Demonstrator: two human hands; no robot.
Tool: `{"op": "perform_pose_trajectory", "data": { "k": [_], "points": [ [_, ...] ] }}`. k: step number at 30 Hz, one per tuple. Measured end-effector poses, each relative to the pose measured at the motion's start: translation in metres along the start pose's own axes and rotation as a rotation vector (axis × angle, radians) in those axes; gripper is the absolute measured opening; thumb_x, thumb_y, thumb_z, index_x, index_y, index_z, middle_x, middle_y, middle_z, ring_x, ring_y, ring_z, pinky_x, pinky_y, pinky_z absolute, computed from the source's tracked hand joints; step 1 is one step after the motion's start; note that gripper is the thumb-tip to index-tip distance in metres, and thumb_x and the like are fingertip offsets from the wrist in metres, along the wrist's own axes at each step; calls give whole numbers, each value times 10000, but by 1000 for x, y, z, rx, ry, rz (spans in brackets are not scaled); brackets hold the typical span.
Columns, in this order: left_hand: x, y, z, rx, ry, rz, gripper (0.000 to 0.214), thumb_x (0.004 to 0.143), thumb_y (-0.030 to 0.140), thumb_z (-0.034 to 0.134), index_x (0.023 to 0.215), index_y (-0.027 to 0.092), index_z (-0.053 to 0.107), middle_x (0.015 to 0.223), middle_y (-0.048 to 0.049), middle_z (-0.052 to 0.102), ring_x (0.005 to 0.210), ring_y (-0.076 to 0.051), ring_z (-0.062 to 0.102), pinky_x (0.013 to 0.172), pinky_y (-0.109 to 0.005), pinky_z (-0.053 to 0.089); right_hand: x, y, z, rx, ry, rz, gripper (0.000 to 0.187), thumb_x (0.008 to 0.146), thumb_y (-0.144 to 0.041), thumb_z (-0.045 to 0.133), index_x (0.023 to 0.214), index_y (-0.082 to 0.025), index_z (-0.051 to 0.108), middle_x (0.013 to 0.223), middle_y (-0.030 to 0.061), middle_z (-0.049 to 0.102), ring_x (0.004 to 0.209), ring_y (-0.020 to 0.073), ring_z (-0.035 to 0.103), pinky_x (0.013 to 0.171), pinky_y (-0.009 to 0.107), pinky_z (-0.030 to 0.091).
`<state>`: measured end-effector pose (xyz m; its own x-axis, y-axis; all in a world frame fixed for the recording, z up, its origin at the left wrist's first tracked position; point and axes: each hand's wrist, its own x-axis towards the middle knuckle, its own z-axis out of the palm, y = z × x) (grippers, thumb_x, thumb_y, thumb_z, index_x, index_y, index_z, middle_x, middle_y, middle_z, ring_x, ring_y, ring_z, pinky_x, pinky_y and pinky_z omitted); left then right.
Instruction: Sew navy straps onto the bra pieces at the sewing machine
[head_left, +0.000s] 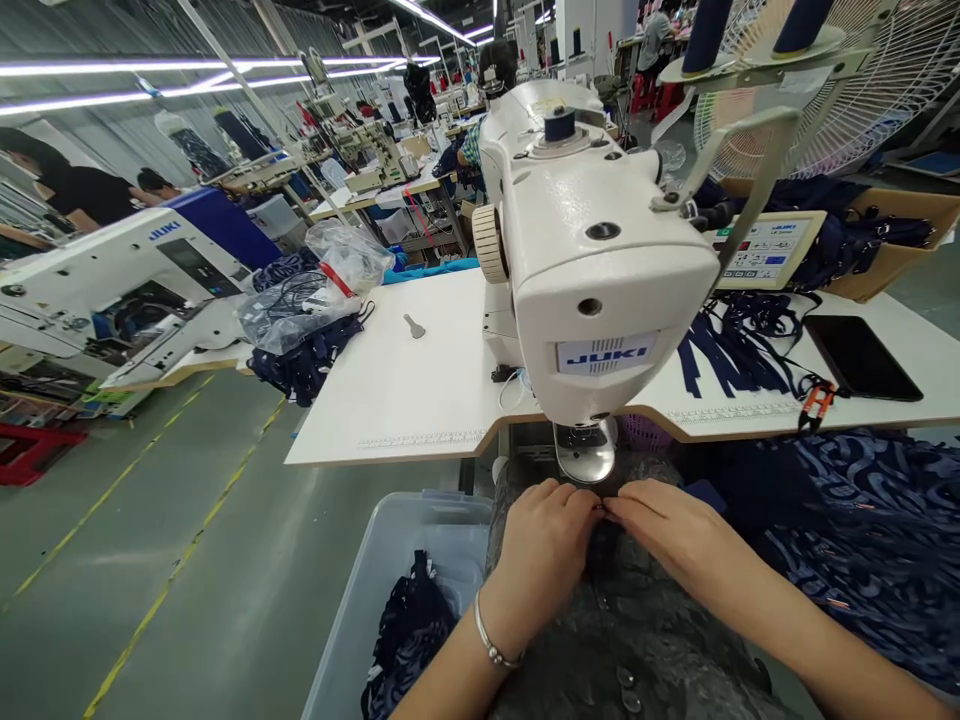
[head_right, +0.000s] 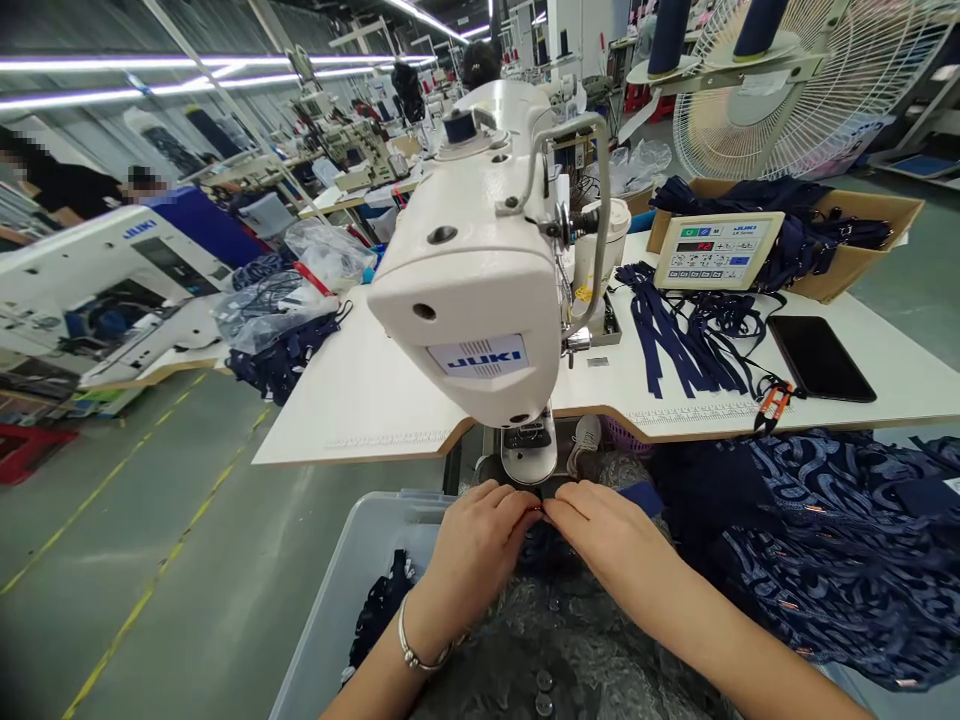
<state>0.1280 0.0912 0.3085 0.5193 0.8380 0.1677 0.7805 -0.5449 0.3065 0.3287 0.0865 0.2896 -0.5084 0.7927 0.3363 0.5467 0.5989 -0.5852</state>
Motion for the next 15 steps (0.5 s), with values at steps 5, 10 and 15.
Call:
{"op": "perform_pose_trajectory", "data": {
  "k": [5, 10, 15],
  "points": [
    [-3, -19, 6, -160, 1, -257, 185, 968, 199, 486, 1074, 137, 625, 1078, -122, 658, 1035, -271, 600, 910, -455, 471, -1, 16, 2, 412, -20, 346, 235, 971, -345, 535, 864, -219, 704, 863, 35, 652, 794, 191, 626, 700, 287, 502],
    [-6, -13, 9, -695, -208, -235, 278, 966, 360, 528, 1201, 236, 610, 1109, -32, 673, 985, -185, 624, 799, -258, 488, 1, 14, 18, 973, 62, 674, 308, 858, -492, 665, 792, -198, 727, 805, 25, 650, 766, 173, 579, 682, 249, 460],
    [-4, -2, 32, -1246, -88, -475, 311, 827, 434, 701, 916, 142, 639, 819, -13, 629, 751, -134, 546, 656, -217, 413, -2, 3, 35, 1099, 188, 704, 265, 823, -477, 716, 813, -215, 747, 822, 16, 639, 829, 174, 551, 748, 247, 434]
  ]
}}
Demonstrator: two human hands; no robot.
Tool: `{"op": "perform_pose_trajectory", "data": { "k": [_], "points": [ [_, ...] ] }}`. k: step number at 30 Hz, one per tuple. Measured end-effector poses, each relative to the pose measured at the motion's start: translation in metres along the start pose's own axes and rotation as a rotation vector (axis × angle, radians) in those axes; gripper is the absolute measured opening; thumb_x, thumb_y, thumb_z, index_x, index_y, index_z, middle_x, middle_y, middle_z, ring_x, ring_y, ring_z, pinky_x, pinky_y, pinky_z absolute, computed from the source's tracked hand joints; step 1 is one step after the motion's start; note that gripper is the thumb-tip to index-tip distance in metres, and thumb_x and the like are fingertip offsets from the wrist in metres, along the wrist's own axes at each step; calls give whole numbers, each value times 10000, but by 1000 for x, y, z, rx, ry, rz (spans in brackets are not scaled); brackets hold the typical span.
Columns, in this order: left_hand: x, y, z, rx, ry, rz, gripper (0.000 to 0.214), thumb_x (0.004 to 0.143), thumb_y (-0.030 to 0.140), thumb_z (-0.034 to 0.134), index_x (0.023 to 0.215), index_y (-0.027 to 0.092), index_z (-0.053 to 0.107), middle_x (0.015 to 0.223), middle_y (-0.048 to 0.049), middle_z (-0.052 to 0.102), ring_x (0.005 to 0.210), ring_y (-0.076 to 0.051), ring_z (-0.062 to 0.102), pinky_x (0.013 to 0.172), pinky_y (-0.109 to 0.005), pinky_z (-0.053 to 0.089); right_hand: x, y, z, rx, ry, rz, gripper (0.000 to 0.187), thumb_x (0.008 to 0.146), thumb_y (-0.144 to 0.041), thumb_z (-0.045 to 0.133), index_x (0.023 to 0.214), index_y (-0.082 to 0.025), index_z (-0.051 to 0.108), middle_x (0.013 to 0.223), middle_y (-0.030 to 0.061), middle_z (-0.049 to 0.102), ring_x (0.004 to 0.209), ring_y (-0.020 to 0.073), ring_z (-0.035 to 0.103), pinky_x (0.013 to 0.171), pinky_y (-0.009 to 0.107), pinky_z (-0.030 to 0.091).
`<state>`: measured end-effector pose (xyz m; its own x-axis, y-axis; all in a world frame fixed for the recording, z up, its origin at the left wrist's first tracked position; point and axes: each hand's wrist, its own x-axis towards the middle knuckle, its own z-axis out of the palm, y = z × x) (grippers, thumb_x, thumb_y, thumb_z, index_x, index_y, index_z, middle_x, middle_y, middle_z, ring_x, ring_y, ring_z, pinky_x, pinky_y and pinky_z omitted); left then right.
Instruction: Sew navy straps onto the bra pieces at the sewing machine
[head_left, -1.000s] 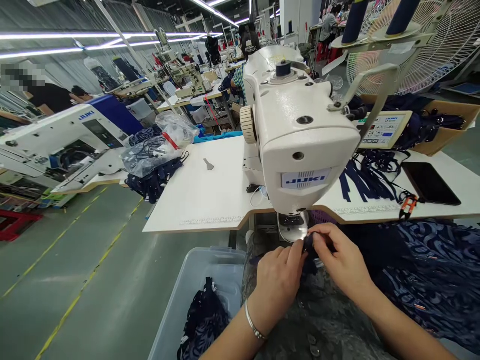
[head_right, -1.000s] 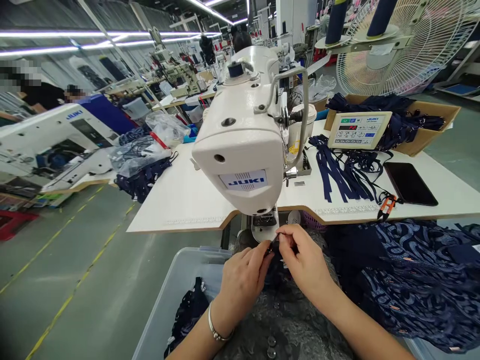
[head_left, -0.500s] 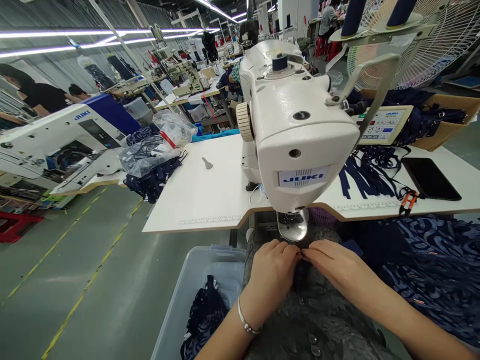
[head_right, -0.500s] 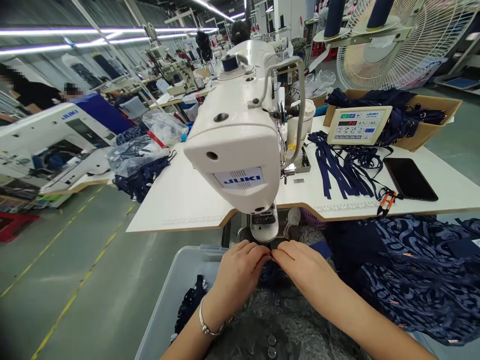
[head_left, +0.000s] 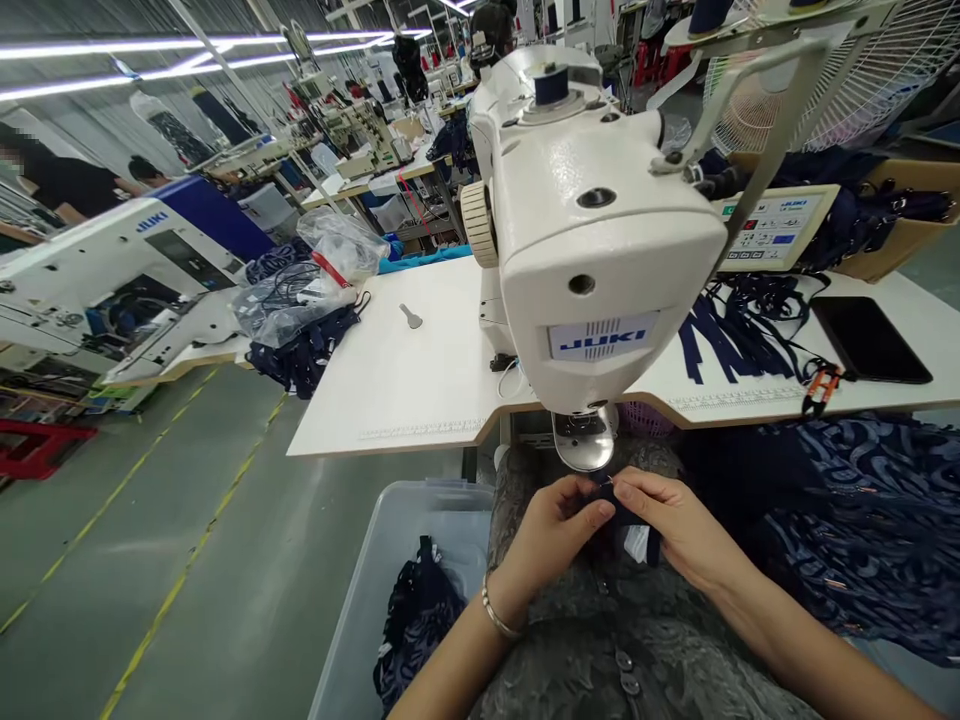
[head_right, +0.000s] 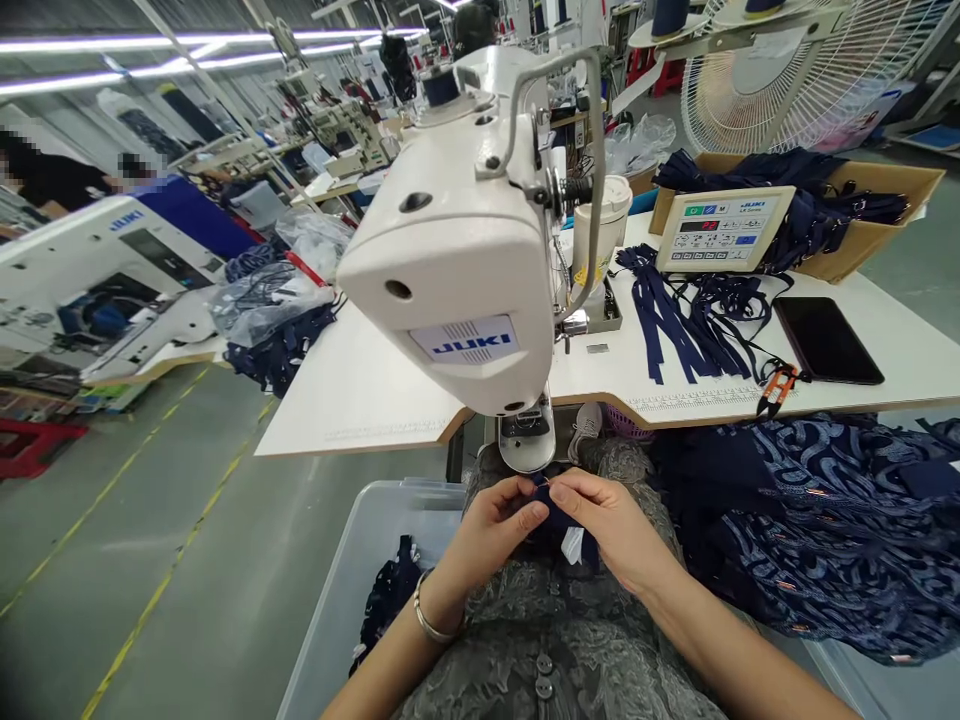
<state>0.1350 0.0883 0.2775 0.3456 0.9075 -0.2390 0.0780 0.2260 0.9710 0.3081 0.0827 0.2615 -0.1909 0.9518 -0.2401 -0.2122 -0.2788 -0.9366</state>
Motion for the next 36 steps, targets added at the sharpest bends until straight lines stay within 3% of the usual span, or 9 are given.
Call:
{"op": "perform_pose_trajectory", "data": {
  "k": [5, 9, 11, 15, 17, 21, 25, 29, 36],
  "points": [
    [2, -3, 0, -58, 35, 5, 268, 827, 398, 699, 831, 141, 625, 754, 14, 581, 700, -103, 494, 654, -210, 391, -2, 4, -6, -147, -33, -113, 256, 900, -453, 628, 903, -220, 735, 947, 41, 619, 934, 205, 555, 831, 281, 430],
    [-3, 8, 2, 88, 43, 54, 156, 838, 292, 680, 790, 152, 630, 734, 24, 571, 681, -101, 495, 627, -203, 380, -3, -1, -10, -315, -190, -196, 349, 983, -475, 460, 991, -214, 690, 1004, 61, 587, 977, 218, 538, 885, 314, 418],
    [-5, 11, 5, 261, 68, 146, 70, 850, 225, 649, 811, 167, 641, 768, 21, 589, 713, -108, 521, 649, -205, 390, -3, 0, -8, -312, -216, -196, 334, 973, -467, 489, 893, -210, 685, 944, 52, 574, 931, 214, 533, 844, 307, 424],
    [-8, 9, 8, 519, 175, 320, 58, 859, 155, 616, 806, 177, 625, 784, 15, 593, 721, -113, 548, 647, -203, 398, -1, 8, -4, -48, 13, -247, 305, 956, -436, 541, 781, -222, 669, 859, 24, 541, 818, 180, 512, 739, 277, 430],
    [-9, 7, 8, 576, 205, 379, 61, 870, 145, 606, 821, 178, 622, 776, 11, 587, 705, -112, 555, 626, -200, 401, 0, 13, -4, 47, 45, -244, 292, 946, -452, 554, 810, -228, 683, 875, 27, 561, 806, 175, 513, 719, 269, 436],
    [-10, 7, 7, 672, 183, 469, 57, 903, 157, 586, 888, 188, 632, 809, -6, 605, 727, -125, 583, 622, -203, 422, 2, 12, -8, 56, -70, -131, 274, 872, -499, 651, 999, -256, 663, 945, 26, 610, 876, 189, 553, 769, 274, 464],
    [-12, 8, 9, 797, 160, 537, 102, 933, 165, 544, 897, 196, 635, 775, -7, 591, 690, -131, 574, 595, -212, 422, 0, 1, -8, -39, -127, -132, 197, 815, -388, 744, 944, -252, 684, 894, 14, 617, 846, 183, 584, 738, 263, 491],
    [-13, 3, 12, 865, 216, 597, 94, 949, 181, 525, 908, 190, 609, 787, -17, 590, 696, -143, 575, 605, -233, 444, -4, 3, -5, -116, 1, -349, 13, 837, -265, 730, 841, -276, 727, 914, 3, 634, 855, 158, 606, 748, 234, 505],
    [-17, 3, 12, 908, 308, 742, 135, 956, 169, 527, 1083, 171, 575, 822, -38, 612, 701, -144, 592, 609, -238, 492, -3, 13, 7, -63, 130, -709, 151, 826, -135, 730, 849, -283, 716, 833, -1, 674, 801, 169, 643, 701, 265, 541]
  ]
}}
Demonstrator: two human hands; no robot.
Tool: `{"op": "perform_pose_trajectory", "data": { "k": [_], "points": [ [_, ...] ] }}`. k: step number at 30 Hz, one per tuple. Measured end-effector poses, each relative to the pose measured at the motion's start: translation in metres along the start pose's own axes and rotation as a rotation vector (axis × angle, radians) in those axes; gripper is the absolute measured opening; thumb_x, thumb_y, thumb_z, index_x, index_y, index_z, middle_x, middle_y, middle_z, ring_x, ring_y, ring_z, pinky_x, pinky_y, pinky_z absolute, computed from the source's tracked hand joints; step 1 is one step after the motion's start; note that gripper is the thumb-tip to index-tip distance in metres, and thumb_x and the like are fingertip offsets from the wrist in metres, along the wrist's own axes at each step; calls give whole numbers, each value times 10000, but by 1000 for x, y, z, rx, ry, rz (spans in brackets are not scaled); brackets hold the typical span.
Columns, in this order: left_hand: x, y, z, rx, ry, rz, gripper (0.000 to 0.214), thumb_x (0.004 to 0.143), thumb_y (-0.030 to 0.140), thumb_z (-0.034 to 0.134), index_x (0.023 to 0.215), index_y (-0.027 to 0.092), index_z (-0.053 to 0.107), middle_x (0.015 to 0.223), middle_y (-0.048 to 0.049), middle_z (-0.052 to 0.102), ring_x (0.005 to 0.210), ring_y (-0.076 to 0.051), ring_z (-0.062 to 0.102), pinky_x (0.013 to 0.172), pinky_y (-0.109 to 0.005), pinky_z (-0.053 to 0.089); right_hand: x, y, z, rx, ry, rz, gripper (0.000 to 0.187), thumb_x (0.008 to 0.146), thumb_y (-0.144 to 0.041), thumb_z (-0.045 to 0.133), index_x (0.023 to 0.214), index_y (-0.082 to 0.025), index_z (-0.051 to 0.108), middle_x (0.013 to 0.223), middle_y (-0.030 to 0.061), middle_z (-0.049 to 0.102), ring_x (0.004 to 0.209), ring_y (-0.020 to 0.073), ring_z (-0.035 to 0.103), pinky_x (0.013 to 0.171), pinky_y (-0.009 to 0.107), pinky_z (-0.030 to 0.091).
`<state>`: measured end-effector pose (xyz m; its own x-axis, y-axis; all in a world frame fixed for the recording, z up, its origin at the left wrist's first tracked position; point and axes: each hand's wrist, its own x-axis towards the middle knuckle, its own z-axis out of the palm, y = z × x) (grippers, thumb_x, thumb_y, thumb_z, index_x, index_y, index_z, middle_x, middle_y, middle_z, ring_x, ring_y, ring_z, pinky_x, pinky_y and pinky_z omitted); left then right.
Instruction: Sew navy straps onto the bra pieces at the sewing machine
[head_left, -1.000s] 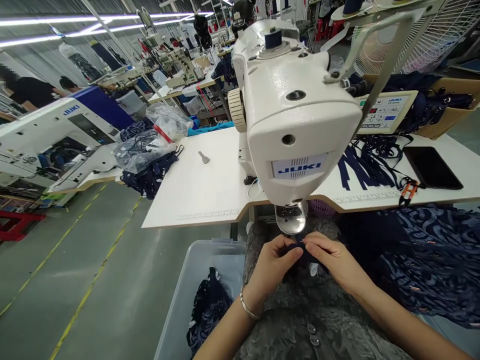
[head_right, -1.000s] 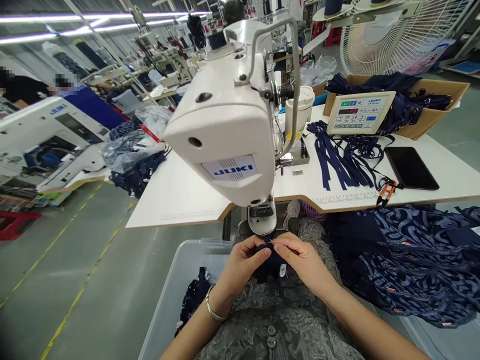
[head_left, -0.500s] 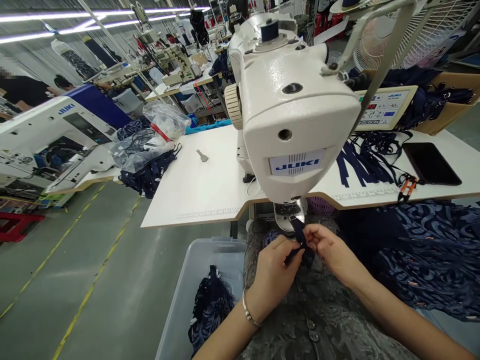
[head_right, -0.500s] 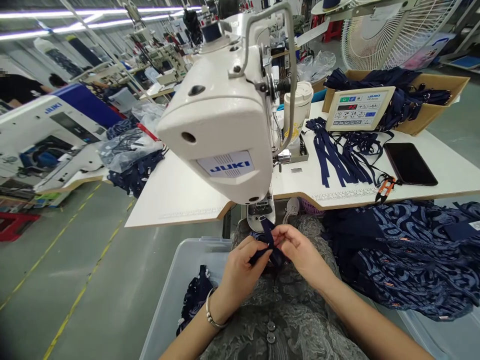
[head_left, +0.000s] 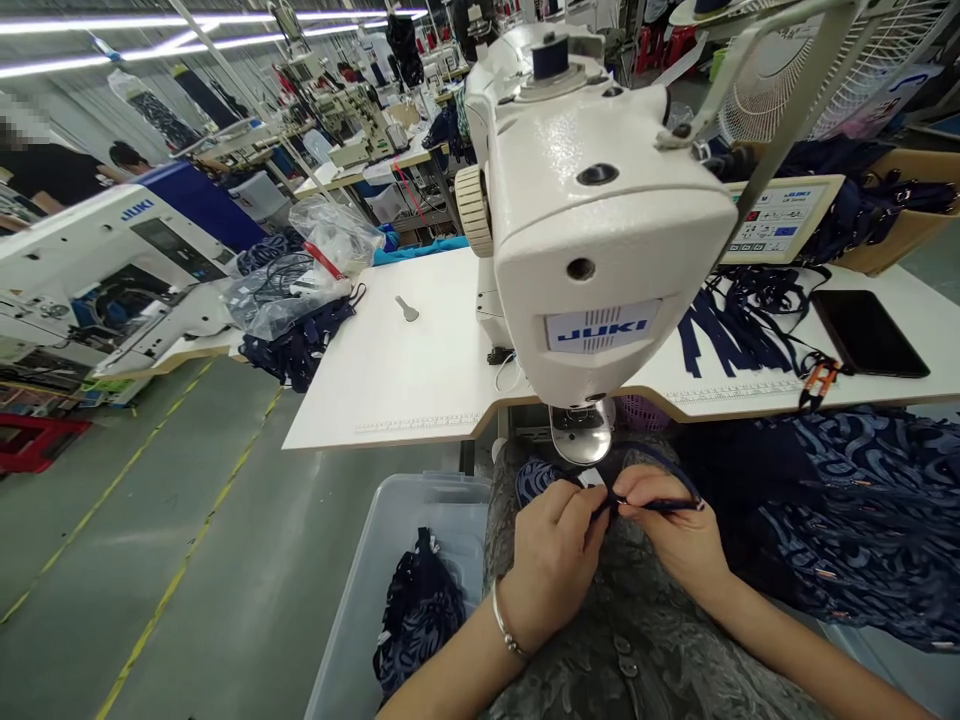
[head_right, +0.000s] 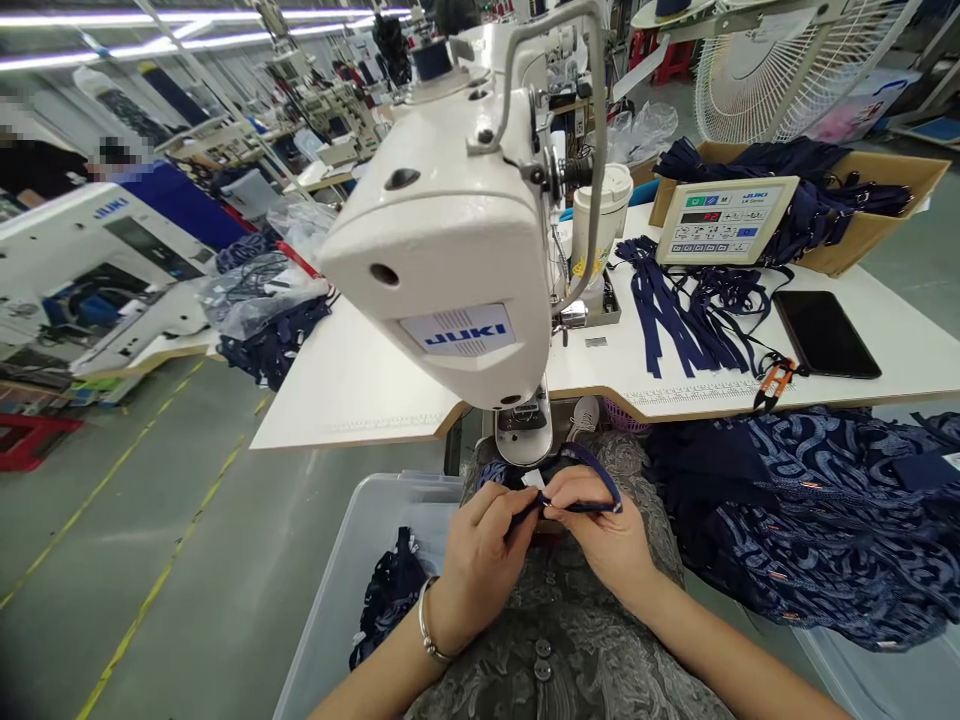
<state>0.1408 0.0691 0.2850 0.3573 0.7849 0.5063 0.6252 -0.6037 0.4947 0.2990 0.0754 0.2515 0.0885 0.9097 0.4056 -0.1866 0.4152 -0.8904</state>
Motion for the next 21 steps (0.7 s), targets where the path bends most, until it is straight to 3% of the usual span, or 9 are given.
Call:
{"op": "perform_pose_trajectory", "data": {
  "k": [10, 16, 21],
  "points": [
    [1, 4, -4, 50, -16, 5, 160, 971, 178, 499, 1113, 187, 571, 852, -40, 641, 728, -150, 608, 638, -255, 509, -3, 0, -4, -67, -68, -33, 186, 840, -135, 712, 894, -314, 711, 878, 28, 692, 848, 225, 643, 778, 380, 532],
    [2, 4, -3, 70, -27, -10, 131, 981, 202, 481, 1071, 193, 575, 855, -37, 646, 729, -156, 609, 626, -260, 496, 0, -3, -4, -89, -76, -52, 224, 825, -88, 711, 876, -305, 692, 826, 10, 689, 789, 211, 644, 734, 346, 530],
    [1, 4, -3, 28, -59, -58, 121, 990, 240, 474, 985, 195, 586, 840, -29, 627, 725, -152, 602, 608, -248, 468, 4, -11, -9, -168, -149, 22, 160, 854, -131, 686, 873, -287, 654, 840, 1, 669, 818, 192, 641, 757, 310, 521]
  ]
}}
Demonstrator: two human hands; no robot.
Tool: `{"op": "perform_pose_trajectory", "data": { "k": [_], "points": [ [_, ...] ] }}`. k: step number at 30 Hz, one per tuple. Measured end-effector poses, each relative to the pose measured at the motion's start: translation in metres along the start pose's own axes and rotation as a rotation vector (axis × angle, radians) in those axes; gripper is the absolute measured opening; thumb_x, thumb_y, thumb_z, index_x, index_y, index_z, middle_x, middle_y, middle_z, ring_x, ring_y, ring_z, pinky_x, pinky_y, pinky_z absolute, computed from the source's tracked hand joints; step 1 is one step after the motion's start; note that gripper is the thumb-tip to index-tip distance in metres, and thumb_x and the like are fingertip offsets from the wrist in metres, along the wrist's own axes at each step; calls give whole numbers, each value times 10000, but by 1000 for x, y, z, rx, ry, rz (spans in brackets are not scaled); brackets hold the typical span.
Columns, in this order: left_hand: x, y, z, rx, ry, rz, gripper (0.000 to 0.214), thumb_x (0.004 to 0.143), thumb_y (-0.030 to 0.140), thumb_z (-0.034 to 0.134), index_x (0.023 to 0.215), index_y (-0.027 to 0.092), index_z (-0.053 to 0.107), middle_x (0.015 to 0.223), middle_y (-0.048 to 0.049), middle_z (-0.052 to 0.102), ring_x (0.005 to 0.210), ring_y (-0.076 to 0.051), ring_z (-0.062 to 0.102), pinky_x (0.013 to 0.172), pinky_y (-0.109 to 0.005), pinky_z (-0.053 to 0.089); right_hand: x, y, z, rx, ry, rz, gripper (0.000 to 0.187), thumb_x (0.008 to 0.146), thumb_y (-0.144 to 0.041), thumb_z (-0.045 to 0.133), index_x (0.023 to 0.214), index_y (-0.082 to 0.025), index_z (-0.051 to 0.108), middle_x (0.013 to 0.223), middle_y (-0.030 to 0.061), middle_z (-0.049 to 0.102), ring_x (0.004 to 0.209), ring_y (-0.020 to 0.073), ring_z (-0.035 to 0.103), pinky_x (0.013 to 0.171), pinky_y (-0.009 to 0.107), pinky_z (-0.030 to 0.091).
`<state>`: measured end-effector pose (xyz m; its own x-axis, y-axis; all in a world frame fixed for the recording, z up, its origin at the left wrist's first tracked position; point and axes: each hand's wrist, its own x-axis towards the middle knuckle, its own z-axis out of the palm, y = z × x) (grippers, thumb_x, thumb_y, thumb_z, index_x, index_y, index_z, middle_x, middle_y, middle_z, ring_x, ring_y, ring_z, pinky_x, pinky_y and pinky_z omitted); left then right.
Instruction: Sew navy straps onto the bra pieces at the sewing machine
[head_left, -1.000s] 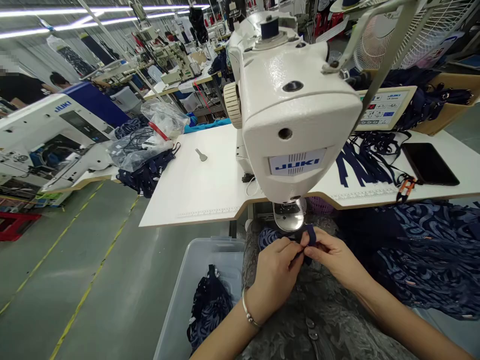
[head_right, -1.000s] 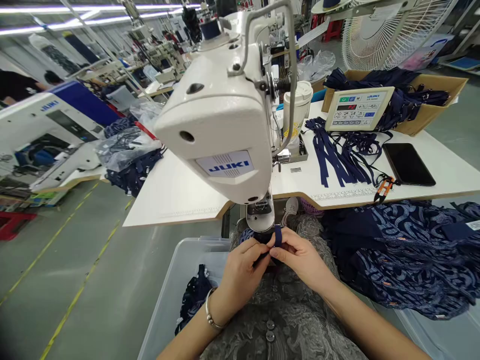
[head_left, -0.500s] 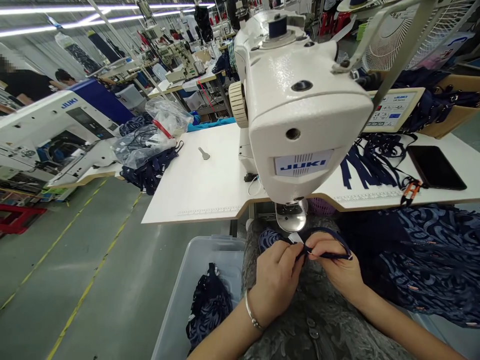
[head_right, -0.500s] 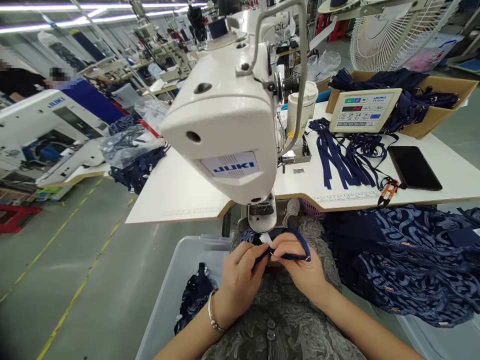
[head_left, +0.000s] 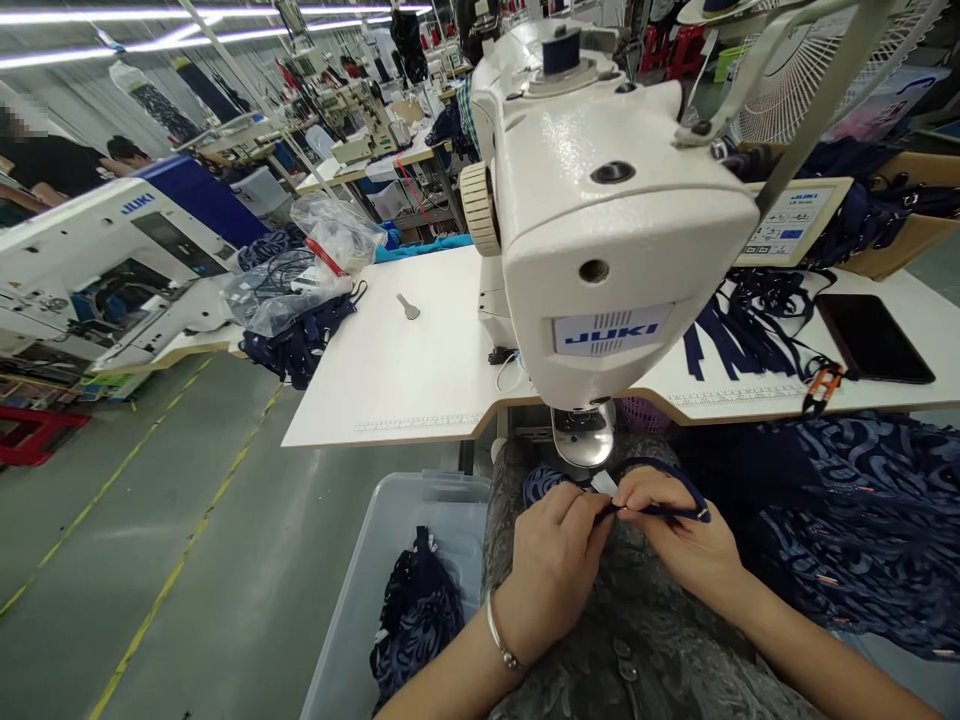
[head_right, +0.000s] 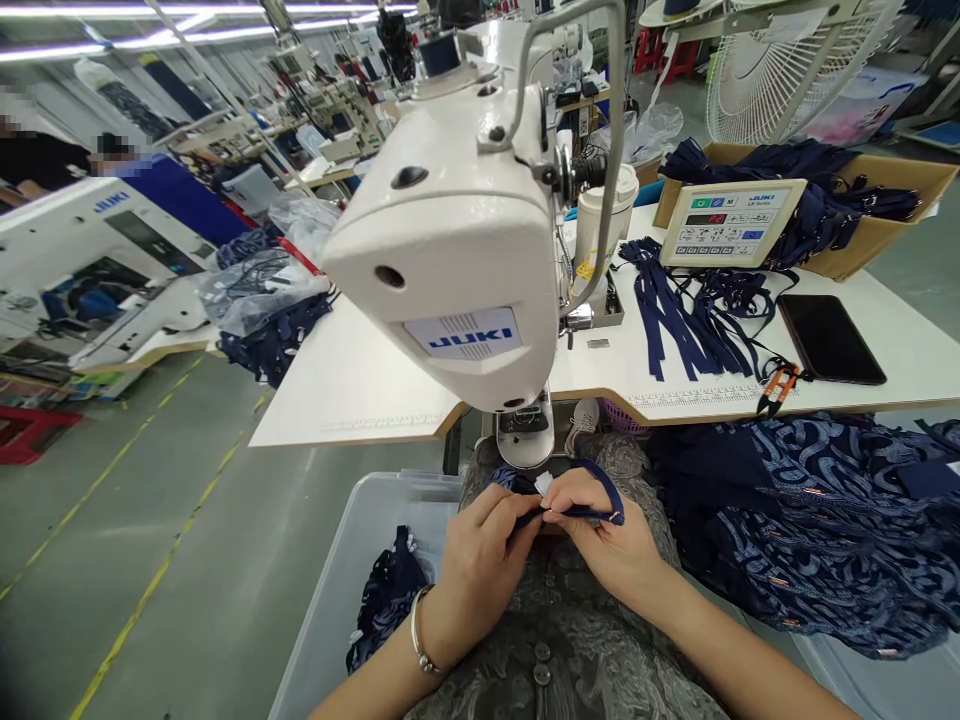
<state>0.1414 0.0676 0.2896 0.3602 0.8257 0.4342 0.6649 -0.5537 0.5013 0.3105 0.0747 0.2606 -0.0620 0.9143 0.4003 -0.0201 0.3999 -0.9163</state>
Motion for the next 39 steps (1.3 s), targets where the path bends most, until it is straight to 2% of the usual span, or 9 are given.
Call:
{"op": "perform_pose_trajectory", "data": {
  "k": [4, 8, 13, 17, 20, 23, 26, 36, 39],
  "points": [
    [6, 2, -8, -64, -103, -105, 145, 985, 285, 499, 912, 203, 594, 796, -2, 583, 666, -132, 576, 563, -229, 436, 11, -12, -8, -130, -98, 177, 47, 893, -241, 637, 852, -265, 632, 851, 6, 663, 824, 189, 637, 730, 288, 512],
    [21, -4, -20, -54, -172, -133, 172, 937, 368, 588, 1012, 213, 587, 901, -15, 582, 744, -150, 597, 620, -242, 474, 36, -21, -11, -243, -190, 348, 127, 896, -362, 595, 841, -251, 623, 825, 16, 662, 804, 219, 633, 694, 315, 497],
    [36, -22, -23, 181, -34, 26, 194, 998, 231, 451, 1139, 164, 566, 1115, -106, 601, 1007, -215, 570, 884, -353, 474, 61, -12, -4, -390, -152, 271, 93, 899, -329, 552, 858, -267, 609, 870, 13, 667, 852, 246, 607, 744, 366, 460],
    [29, -33, -15, 327, -3, 268, 325, 1007, 142, 365, 1278, 171, 541, 1250, -106, 612, 1149, -212, 533, 1001, -377, 376, 65, -2, 1, -449, -151, 172, 91, 918, -297, 522, 877, -264, 597, 891, 26, 656, 875, 252, 585, 797, 400, 441],
    [19, -35, -7, 359, -31, 363, 373, 1004, 106, 332, 1334, 118, 507, 1316, -121, 586, 1244, -198, 496, 1006, -348, 347, 65, 4, 1, -363, -125, 240, 77, 913, -293, 522, 970, -251, 552, 927, 40, 592, 816, 220, 575, 740, 368, 476],
    [13, -34, -2, 392, -27, 319, 420, 977, 61, 351, 1370, 132, 481, 1347, -107, 570, 1301, -195, 458, 1017, -358, 322, 67, 9, -2, -287, -88, 383, 239, 874, -346, 592, 1066, -238, 499, 860, 21, 521, 743, 205, 548, 662, 349, 486],
    [12, -32, 0, 411, -28, 296, 410, 952, 81, 432, 1343, 166, 517, 1307, -84, 603, 1275, -201, 491, 999, -363, 339, 71, 10, -7, -256, -159, 472, 292, 893, -434, 582, 1079, -230, 488, 855, 21, 534, 784, 219, 553, 675, 356, 480],
    [16, -27, -1, 469, -76, 262, 358, 962, 167, 492, 1314, 207, 544, 1336, -63, 582, 1272, -219, 480, 934, -368, 359, 90, 6, -17, -351, -243, 295, 189, 962, -400, 461, 993, -222, 518, 861, 35, 584, 862, 237, 556, 772, 365, 452],
    [17, -26, 0, 469, -70, 252, 362, 955, 174, 511, 1316, 198, 538, 1333, -61, 583, 1271, -220, 481, 940, -371, 355, 91, 11, -18, -344, -207, 259, 207, 967, -409, 441, 1004, -221, 520, 885, 35, 589, 836, 226, 553, 756, 351, 450]
  ]
}}
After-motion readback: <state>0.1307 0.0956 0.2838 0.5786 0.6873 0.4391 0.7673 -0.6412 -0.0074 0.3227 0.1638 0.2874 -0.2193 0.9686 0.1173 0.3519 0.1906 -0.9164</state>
